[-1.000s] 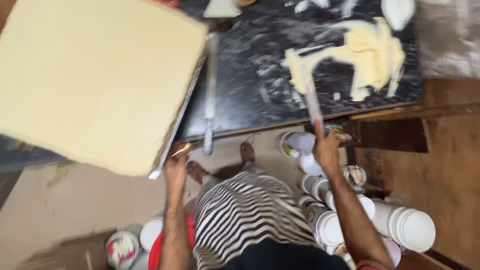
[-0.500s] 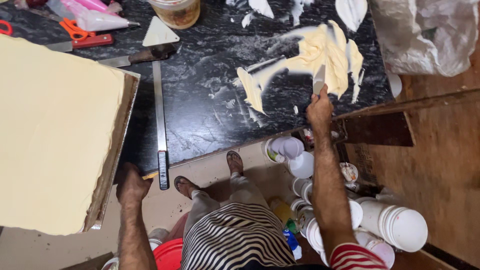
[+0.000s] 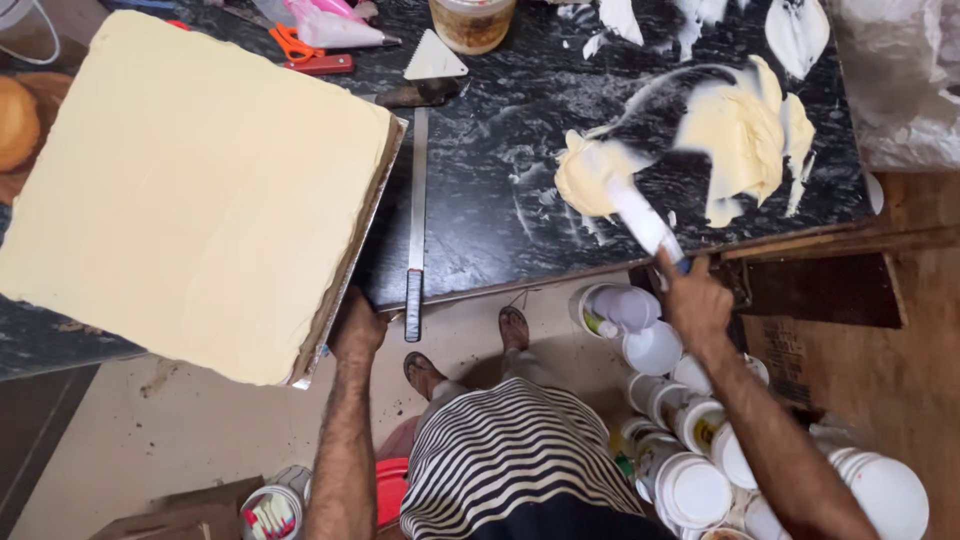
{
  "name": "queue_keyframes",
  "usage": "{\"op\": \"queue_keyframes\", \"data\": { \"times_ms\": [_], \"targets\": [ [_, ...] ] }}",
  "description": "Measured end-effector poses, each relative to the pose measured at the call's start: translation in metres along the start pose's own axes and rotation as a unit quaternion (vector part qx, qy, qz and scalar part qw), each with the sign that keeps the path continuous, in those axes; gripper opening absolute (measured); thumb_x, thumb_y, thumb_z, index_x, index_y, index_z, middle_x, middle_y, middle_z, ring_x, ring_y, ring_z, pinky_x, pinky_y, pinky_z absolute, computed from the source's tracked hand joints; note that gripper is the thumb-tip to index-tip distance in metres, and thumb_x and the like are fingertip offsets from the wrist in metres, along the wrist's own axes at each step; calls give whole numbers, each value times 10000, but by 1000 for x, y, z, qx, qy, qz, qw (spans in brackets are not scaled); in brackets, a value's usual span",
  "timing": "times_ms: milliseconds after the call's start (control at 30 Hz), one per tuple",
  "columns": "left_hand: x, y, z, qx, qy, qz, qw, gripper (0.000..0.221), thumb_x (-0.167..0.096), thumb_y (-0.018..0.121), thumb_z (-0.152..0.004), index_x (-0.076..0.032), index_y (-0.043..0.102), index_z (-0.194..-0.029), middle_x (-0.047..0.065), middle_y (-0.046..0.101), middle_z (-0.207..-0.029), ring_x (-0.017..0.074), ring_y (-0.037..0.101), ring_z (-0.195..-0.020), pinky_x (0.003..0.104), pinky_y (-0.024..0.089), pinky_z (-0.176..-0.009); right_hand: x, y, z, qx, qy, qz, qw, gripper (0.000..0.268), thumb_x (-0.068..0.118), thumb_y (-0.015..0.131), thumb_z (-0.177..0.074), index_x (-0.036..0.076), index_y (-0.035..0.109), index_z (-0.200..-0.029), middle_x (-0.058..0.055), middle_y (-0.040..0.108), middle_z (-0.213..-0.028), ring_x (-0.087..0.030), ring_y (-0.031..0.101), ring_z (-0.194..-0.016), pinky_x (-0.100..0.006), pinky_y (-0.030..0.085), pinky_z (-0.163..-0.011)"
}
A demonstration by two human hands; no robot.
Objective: The person applies icing to the sides of a large rectangular cake using a metal spatula.
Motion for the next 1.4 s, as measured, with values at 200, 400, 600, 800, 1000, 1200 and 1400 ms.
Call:
{"op": "queue_keyframes", "data": {
  "times_ms": [200,400,600,800,1000,1200,1400],
  "targets": [
    [6,13,0,-77,70,32,994,975,-436,915,-650,79,512,-1373,334,594,-1321,459,588,-1217,494,477,-1011,78,-15,3,-38,-83,-360,928,534,196,622,-1026,374,571,-1527,-215,732,-962,-351,743,-720,-466,581,-688],
    [18,34,2,4,33,51,998,977,-445,872,-778,56,412,-1479,323,514,-1448,434,515,-1341,486,421,-1129,42,-44,-13,-117,-16,2,993,638,148,703,-866,283,565,-1474,-257,717,-982,-324,714,-644,-424,583,-585],
    [8,14,7,-11,36,77,996,988,-406,880,-734,43,406,-1476,307,515,-1439,431,504,-1330,497,420,-1086,-17,-10,-4,-119,-77,-390,910,612,160,667,-1014,245,481,-1590,-283,685,-1318,-293,677,-1108,-436,532,-879],
    [8,24,3,11,38,52,998,916,-399,865,-801,67,425,-1456,329,543,-1396,452,543,-1292,509,447,-1070,-2,34,-32,-245,25,-358,901,499,201,658,-1060,89,508,-1523,-289,716,-1142,-418,714,-987,-473,569,-801],
    [12,27,3,27,35,81,996,868,-345,850,-824,50,428,-1472,305,572,-1380,435,571,-1272,502,465,-1054,137,42,5,-63,46,-374,924,571,230,595,-1052,132,431,-1590,-308,700,-854,-445,697,-748,-528,503,-645],
    [17,36,7,52,36,130,989,856,-315,849,-812,43,426,-1464,283,582,-1373,416,575,-1264,489,464,-1047,198,39,70,252,83,-793,548,537,276,514,-1084,281,414,-1611,-67,516,-596,-110,397,-372,-290,294,-335],
    [9,30,5,29,52,184,981,845,-285,848,-799,35,423,-1456,261,592,-1366,396,579,-1255,475,464,-1041,120,-17,45,121,67,-813,566,535,222,482,-1074,215,425,-1605,-63,602,-697,-127,468,-455,-289,387,-406]
  ]
}}
Point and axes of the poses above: each hand's wrist, its own z-axis away from the middle knuckle, its own y-axis out of the palm, x = y × z, the point moved 7 cm from there along -z, towards the middle knuckle
